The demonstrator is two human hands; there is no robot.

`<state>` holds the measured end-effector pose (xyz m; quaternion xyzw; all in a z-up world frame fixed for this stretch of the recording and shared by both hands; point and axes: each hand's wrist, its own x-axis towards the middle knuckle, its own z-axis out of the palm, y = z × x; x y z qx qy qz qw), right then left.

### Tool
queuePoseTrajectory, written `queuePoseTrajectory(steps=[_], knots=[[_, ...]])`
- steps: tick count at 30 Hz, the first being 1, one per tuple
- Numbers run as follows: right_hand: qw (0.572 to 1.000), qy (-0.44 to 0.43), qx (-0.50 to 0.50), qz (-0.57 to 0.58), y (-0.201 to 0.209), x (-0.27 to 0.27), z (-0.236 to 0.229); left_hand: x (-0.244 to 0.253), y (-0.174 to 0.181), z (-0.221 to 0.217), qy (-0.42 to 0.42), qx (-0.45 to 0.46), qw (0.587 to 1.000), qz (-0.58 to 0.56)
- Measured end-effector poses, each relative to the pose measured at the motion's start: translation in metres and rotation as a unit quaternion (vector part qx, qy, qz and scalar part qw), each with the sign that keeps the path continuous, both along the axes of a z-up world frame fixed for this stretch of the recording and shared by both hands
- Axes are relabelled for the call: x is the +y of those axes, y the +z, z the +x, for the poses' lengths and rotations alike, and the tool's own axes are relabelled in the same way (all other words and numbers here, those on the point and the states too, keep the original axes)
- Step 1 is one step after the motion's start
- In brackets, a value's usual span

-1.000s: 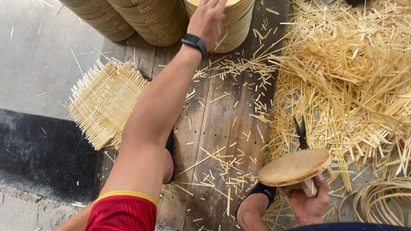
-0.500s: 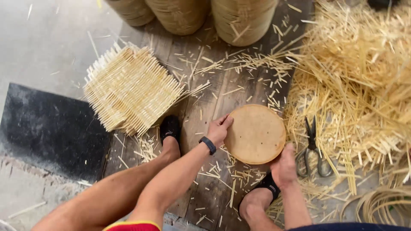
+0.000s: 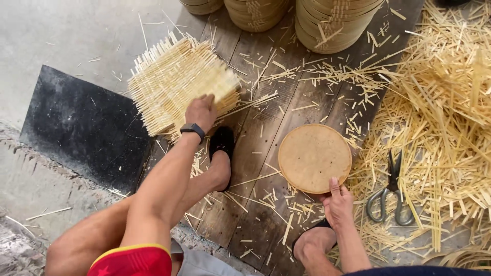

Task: The person trims the edges of a woven bamboo base with shears before placing a bamboo ring over a square mat. They then fit the mat into the ring and trim the excess strips to finish the steamer tray.

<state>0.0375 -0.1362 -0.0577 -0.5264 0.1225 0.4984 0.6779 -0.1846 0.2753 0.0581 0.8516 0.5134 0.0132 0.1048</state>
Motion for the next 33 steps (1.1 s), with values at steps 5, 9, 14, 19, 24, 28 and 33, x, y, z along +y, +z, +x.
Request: queuePoseTrajectory(steps=[5,9,14,19,24,28,33], knots=[[0.988,-0.06,-0.112,-0.082,-0.013,-0.017,0.023,-0.087,0.006,0.057,-0.207,-0.214,0.944,0.14],[0.989,-0.125,-0.028,0.072,0.01,-0.03,0.05,-0.211,-0.02,0.075,-0.47,-0.122,0.873,0.036],[0.985,0.035,-0.159,-0.061,0.035,-0.008,0.044,-0.254,-0.026,0.078,-0.505,-0.061,0.851,-0.134],[0.956,0.077,-0.25,-0.133,0.046,0.002,0.048,-0.205,-0.029,0.085,-0.239,-0.162,0.944,-0.158],[0.94,0.072,-0.288,-0.165,0.043,0.006,0.047,-0.133,-0.087,0.086,0.155,-0.175,0.877,-0.421],[0.94,0.043,-0.299,-0.159,0.036,0.01,0.048,-0.126,-0.121,0.08,0.168,-0.268,0.801,-0.509],[0.933,0.05,-0.301,-0.193,0.036,0.009,0.049,-0.126,-0.124,0.077,0.181,-0.228,0.809,-0.511]])
